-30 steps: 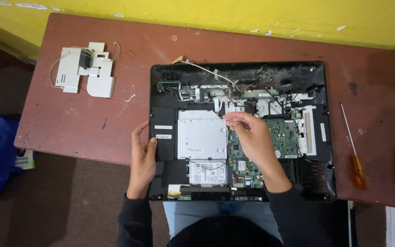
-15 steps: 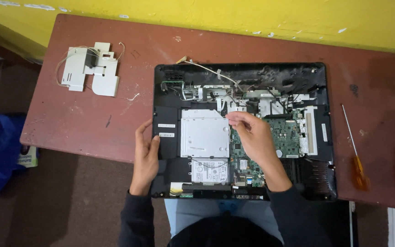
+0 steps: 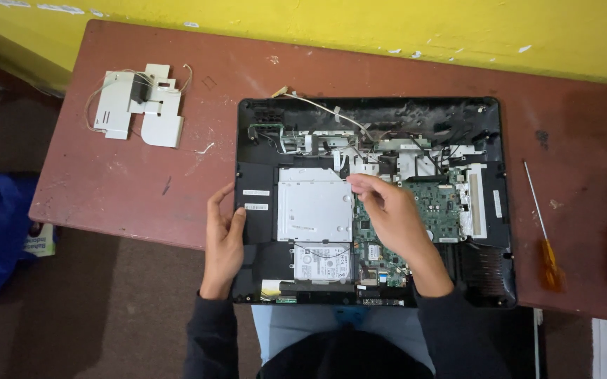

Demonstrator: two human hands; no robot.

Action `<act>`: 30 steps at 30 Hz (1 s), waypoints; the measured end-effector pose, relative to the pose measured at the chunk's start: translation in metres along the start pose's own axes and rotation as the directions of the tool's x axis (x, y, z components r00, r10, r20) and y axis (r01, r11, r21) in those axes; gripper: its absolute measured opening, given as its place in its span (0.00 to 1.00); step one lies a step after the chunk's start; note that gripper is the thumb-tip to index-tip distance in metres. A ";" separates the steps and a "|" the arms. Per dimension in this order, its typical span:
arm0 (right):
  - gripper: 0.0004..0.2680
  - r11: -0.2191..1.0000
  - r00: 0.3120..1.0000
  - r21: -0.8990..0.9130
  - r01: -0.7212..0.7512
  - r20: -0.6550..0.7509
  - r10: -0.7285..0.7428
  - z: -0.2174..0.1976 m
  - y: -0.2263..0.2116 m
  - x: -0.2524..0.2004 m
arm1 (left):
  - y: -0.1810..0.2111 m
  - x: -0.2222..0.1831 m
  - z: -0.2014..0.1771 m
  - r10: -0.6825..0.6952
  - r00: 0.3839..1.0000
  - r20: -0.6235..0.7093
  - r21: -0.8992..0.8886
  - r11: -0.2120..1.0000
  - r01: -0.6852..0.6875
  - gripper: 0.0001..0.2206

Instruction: Installing a metal shield component into a laptop chassis and using a screwdriver to secure it.

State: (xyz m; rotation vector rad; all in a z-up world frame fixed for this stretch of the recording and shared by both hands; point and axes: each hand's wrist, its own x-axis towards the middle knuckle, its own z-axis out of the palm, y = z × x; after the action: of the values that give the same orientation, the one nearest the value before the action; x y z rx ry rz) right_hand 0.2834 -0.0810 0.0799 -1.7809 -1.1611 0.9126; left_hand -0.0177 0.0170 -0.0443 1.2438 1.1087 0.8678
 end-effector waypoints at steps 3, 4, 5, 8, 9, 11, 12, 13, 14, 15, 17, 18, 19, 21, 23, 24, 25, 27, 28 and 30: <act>0.14 0.999 1.000 -0.044 0.003 0.006 -0.003 0.000 -0.008 -0.003 | 0.048 -0.008 0.019 0.008 1.000 0.002 -0.012 1.000 -0.008 0.22; 0.14 0.999 1.000 -0.046 0.003 0.002 -0.002 0.000 -0.007 -0.004 | 0.041 -0.006 0.017 0.009 1.000 0.005 -0.014 1.000 -0.009 0.22; 0.14 0.998 1.000 -0.054 0.022 0.004 -0.022 0.000 -0.007 -0.005 | 0.034 -0.005 0.016 0.012 1.000 0.000 -0.014 1.000 -0.012 0.22; 0.15 0.996 0.999 -0.084 0.043 0.010 -0.043 -0.002 -0.018 -0.013 | 0.048 -0.009 0.020 0.014 1.000 -0.001 -0.018 1.000 -0.014 0.21; 0.15 0.994 0.999 -0.104 0.046 0.021 -0.045 -0.003 -0.024 -0.017 | 0.058 -0.011 0.024 0.011 1.000 -0.004 -0.021 1.000 -0.011 0.21; 0.16 0.996 0.998 -0.062 0.060 0.020 -0.059 -0.007 -0.025 -0.025 | 0.055 -0.012 0.024 0.021 1.000 0.000 -0.036 0.999 -0.021 0.21; 0.18 0.997 0.997 -0.019 0.078 0.030 -0.077 -0.009 -0.025 -0.029 | 0.053 -0.012 0.025 0.027 1.000 -0.007 -0.052 0.998 -0.027 0.22; 0.18 0.997 0.997 -0.020 0.072 0.015 -0.072 -0.013 -0.026 -0.041 | 0.060 -0.013 0.026 0.029 1.000 0.009 -0.052 0.998 -0.028 0.22; 0.17 0.988 0.987 0.011 0.157 -0.039 -0.157 -0.018 -0.027 -0.055 | 0.065 -0.014 0.028 0.003 1.000 0.004 -0.026 1.000 -0.003 0.20; 0.16 0.969 0.966 0.036 0.243 -0.095 -0.239 -0.022 -0.027 -0.068 | 0.071 -0.016 0.029 -0.021 1.000 -0.002 -0.001 1.000 0.021 0.19; 0.13 0.963 0.925 -0.113 0.246 -0.269 -0.267 -0.042 -0.020 -0.089 | 0.068 -0.014 0.029 -0.029 1.000 0.008 -0.011 1.000 0.029 0.19; 0.11 0.940 0.854 -0.253 0.228 -0.411 -0.318 -0.052 -0.017 -0.099 | 0.066 -0.014 0.028 -0.035 0.999 -0.003 -0.018 0.999 0.035 0.19; 0.11 0.941 0.851 -0.259 0.215 -0.423 -0.311 -0.065 -0.002 -0.109 | 0.062 -0.013 0.027 -0.037 0.999 0.015 -0.020 0.999 0.037 0.19; 0.12 0.908 0.771 -0.419 -0.002 -0.578 -0.266 -0.091 0.028 -0.128 | 0.055 -0.011 0.024 0.005 1.000 0.007 -0.003 1.000 -0.005 0.19; 0.12 0.851 0.745 -0.520 -0.069 -0.594 -0.302 -0.117 0.068 -0.146 | 0.052 -0.010 0.022 0.012 0.999 0.030 0.011 1.000 -0.012 0.19; 0.13 0.786 0.725 -0.605 -0.126 -0.597 -0.343 -0.130 0.088 -0.154 | 0.051 -0.009 0.021 0.023 0.999 0.039 0.030 0.999 -0.024 0.19; 0.13 0.782 0.721 -0.609 -0.133 -0.601 -0.344 -0.135 0.096 -0.161 | 0.057 -0.009 0.025 0.024 0.999 0.048 0.024 0.999 -0.025 0.19; 0.15 0.821 0.705 -0.424 -0.382 -0.709 -0.038 -0.141 0.111 -0.173 | 0.070 -0.013 0.029 -0.060 0.997 0.038 0.009 0.998 0.060 0.20; 0.15 0.823 0.708 -0.423 -0.379 -0.705 -0.036 -0.142 0.118 -0.176 | 0.073 -0.013 0.031 -0.062 0.998 0.033 0.011 0.998 0.062 0.20; 0.18 0.806 0.714 -0.412 -0.425 -0.700 0.019 -0.141 0.132 -0.181 | 0.077 -0.016 0.031 0.017 0.998 0.062 0.040 0.999 -0.019 0.20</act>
State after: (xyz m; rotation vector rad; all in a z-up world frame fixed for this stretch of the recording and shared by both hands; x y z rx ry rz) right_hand 0.3970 -0.3176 0.0451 -2.4819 -0.7415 -0.0361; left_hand 0.0135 0.0051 0.0338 1.3071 1.0720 0.8193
